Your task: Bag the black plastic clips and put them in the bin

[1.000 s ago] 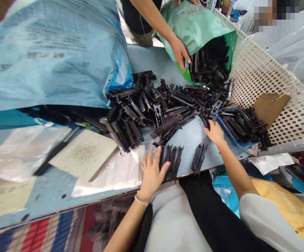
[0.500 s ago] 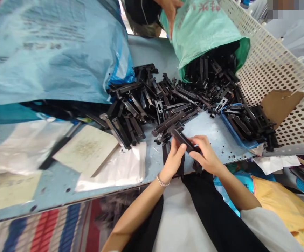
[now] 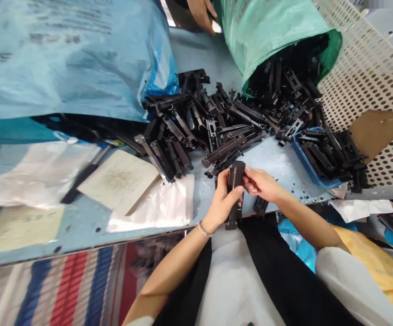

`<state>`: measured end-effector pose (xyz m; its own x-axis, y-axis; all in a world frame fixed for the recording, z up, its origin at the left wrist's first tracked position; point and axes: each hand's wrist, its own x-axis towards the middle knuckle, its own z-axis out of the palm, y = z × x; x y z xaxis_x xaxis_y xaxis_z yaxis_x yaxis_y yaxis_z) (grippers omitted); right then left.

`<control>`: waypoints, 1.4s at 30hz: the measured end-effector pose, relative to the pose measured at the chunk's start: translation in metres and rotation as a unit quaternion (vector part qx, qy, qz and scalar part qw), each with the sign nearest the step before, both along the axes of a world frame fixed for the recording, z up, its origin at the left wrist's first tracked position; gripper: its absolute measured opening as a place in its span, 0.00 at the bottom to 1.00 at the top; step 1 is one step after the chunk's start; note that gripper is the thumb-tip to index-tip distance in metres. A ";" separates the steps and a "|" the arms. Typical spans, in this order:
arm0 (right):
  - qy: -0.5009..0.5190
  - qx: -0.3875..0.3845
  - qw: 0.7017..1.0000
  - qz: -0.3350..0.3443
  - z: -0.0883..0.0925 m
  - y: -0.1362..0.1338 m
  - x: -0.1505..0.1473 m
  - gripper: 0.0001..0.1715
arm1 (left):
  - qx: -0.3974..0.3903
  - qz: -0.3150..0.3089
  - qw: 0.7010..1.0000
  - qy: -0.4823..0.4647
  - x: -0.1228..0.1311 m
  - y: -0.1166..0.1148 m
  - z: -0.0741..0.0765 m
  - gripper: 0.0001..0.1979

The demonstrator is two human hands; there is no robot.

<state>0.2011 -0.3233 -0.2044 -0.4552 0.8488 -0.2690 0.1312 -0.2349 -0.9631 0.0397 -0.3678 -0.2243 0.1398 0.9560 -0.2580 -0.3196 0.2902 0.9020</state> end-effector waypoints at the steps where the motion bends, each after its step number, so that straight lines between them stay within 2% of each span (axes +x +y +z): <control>1: -0.021 0.026 0.999 0.018 0.001 -0.002 -0.001 0.33 | -0.013 0.012 1.000 -0.016 -0.004 0.003 0.002 0.32; 3: -0.110 0.148 0.981 0.062 0.003 -0.010 -0.003 0.32 | -0.041 0.031 0.997 -0.056 -0.011 0.011 0.006 0.25; 4: -0.164 0.225 0.956 0.091 0.003 -0.017 -0.005 0.30 | -0.054 0.043 0.995 -0.071 -0.014 0.014 0.008 0.23; 6: -0.253 0.360 0.886 0.145 -0.001 -0.032 -0.010 0.24 | -0.071 0.042 0.992 -0.096 -0.016 0.016 0.009 0.22; 8: -0.303 0.434 0.833 0.162 -0.010 -0.047 -0.018 0.21 | -0.065 0.049 0.991 -0.106 -0.016 0.013 0.009 0.22; 10: -0.322 0.443 0.823 0.153 -0.021 -0.057 -0.025 0.20 | -0.024 0.088 0.993 -0.081 -0.019 0.003 0.006 0.21; 13: -0.313 0.402 0.844 0.165 -0.028 -0.055 -0.029 0.17 | 0.013 0.139 0.990 0.006 -0.040 -0.014 -0.006 0.20; 16: -0.326 0.415 0.838 0.138 -0.023 -0.027 -0.024 0.13 | -0.004 0.179 0.972 0.152 -0.075 -0.026 -0.030 0.19; 18: -0.362 0.466 0.802 0.097 -0.020 0.002 -0.021 0.14 | -0.012 0.174 0.950 0.258 -0.090 -0.029 -0.050 0.19; 20: -0.401 0.520 0.748 0.096 -0.022 0.034 -0.020 0.28 | -0.002 0.126 0.934 0.333 -0.093 -0.028 -0.070 0.20; 22: -0.437 0.554 0.698 0.125 -0.029 0.064 -0.023 0.40 | 0.035 0.080 0.921 0.381 -0.087 -0.024 -0.086 0.22; 25: -0.467 0.563 0.663 0.159 -0.039 0.094 -0.026 0.48 | 0.101 0.060 0.893 0.434 -0.077 -0.016 -0.099 0.24; 27: -0.475 0.559 0.661 0.161 -0.040 0.106 -0.026 0.48 | 0.122 0.058 0.881 0.454 -0.075 -0.012 -0.101 0.25; 30: -0.477 0.554 0.671 0.120 -0.035 0.115 -0.023 0.41 | 0.137 0.050 0.879 0.454 -0.081 -0.006 -0.099 0.25; 33: -0.475 0.534 0.699 0.034 -0.027 0.124 -0.015 0.36 | 0.152 0.046 0.876 0.456 -0.086 0.001 -0.096 0.26; 36: -0.491 0.489 0.718 -0.065 -0.022 0.143 0.001 0.36 | 0.180 0.026 0.853 0.490 -0.081 0.006 -0.095 0.28; 39: -0.509 0.427 0.730 -0.163 -0.023 0.176 0.026 0.36 | 0.188 0.008 0.832 0.522 -0.066 0.012 -0.096 0.30; 42: -0.487 0.356 0.764 -0.230 -0.025 0.213 0.055 0.31 | 0.152 0.018 0.830 0.537 -0.048 0.018 -0.096 0.29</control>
<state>0.2561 -0.1103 -0.2297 0.0567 0.9479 0.3134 0.9283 0.0655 -0.3659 -0.0086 -0.3501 -0.3205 -0.0455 0.9982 0.0386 0.7120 0.0053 0.7022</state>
